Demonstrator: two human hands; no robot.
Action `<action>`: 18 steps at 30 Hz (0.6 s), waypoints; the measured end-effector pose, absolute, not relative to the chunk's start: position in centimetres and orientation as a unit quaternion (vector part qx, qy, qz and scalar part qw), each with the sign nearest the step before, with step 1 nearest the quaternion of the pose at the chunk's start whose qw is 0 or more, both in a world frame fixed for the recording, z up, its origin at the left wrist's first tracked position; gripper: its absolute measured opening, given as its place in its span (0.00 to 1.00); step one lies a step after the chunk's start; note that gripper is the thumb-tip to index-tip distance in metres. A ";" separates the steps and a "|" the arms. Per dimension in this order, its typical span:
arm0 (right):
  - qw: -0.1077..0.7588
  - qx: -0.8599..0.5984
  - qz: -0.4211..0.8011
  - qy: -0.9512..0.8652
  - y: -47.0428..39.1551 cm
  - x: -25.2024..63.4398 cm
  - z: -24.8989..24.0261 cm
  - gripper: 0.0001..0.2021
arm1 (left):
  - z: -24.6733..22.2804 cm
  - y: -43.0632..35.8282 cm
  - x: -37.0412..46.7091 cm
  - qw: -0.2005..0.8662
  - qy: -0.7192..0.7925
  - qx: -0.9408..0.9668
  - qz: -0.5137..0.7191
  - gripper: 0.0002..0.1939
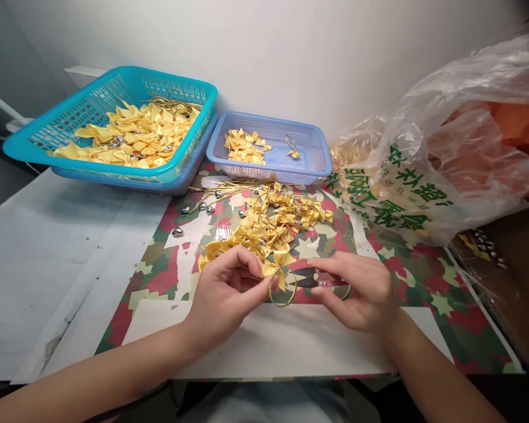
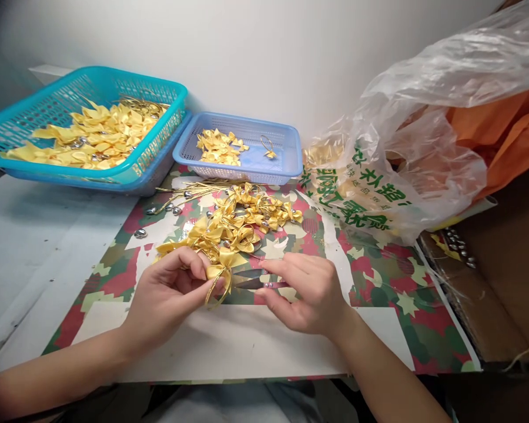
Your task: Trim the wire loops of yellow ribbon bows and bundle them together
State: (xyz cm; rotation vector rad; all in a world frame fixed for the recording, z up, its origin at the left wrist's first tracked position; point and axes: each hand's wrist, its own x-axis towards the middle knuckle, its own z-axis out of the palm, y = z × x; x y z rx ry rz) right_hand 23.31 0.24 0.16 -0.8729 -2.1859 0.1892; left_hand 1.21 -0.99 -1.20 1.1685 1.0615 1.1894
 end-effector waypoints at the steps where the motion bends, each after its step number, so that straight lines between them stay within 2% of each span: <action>1: 0.383 -0.342 0.055 -0.856 0.2 23.3 0.1 0.09 | -1.2 -1.0 1.2 0.546 0.447 0.497 0.505 0.12; 8: 0.405 -0.351 0.012 -0.845 -0.7 21.9 -0.9 0.10 | -1.1 -1.1 1.5 0.510 0.441 0.531 0.514 0.12; 18: 0.394 -0.369 -0.062 -0.840 -1.0 21.8 -1.1 0.12 | -1.2 -1.1 1.5 0.517 0.438 0.531 0.508 0.14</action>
